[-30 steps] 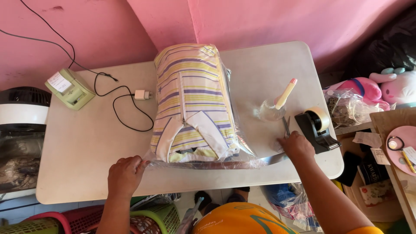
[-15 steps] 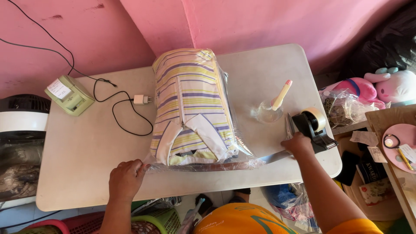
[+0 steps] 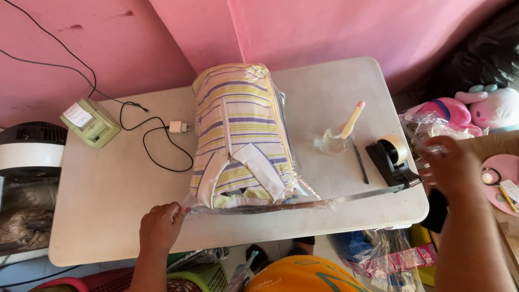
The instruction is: Sealing a folded shirt in a plastic bag using a metal ruler and tape at a laundry station.
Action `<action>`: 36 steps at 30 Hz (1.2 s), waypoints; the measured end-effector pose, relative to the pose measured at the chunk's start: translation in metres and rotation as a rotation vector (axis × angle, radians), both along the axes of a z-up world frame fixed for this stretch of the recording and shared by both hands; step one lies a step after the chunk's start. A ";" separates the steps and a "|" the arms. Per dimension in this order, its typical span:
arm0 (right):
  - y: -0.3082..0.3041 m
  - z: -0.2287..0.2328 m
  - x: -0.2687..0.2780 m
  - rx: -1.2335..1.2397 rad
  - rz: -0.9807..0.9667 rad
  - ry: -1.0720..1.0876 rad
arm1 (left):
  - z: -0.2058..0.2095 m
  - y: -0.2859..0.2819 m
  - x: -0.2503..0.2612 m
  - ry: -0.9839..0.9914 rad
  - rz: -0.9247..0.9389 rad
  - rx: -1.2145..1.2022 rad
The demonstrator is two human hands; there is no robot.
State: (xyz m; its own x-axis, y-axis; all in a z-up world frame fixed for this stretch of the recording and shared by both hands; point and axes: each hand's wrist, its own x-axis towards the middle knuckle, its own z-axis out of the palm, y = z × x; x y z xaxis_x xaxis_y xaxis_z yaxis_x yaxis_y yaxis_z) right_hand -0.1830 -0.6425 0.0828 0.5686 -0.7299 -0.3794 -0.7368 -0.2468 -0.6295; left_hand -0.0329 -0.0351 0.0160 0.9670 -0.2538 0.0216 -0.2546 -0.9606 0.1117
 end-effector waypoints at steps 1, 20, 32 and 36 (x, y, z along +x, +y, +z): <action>-0.006 0.005 -0.002 -0.063 -0.002 -0.182 | -0.001 0.000 0.001 -0.010 -0.007 -0.010; 0.056 -0.075 0.238 -0.740 0.883 0.150 | -0.004 0.003 -0.003 -0.077 -0.027 -0.068; 0.099 0.031 0.172 -0.376 0.559 -0.110 | -0.003 0.001 -0.002 -0.052 -0.016 -0.061; 0.111 0.072 0.124 -0.419 0.490 0.063 | -0.002 0.001 -0.001 -0.062 -0.029 -0.071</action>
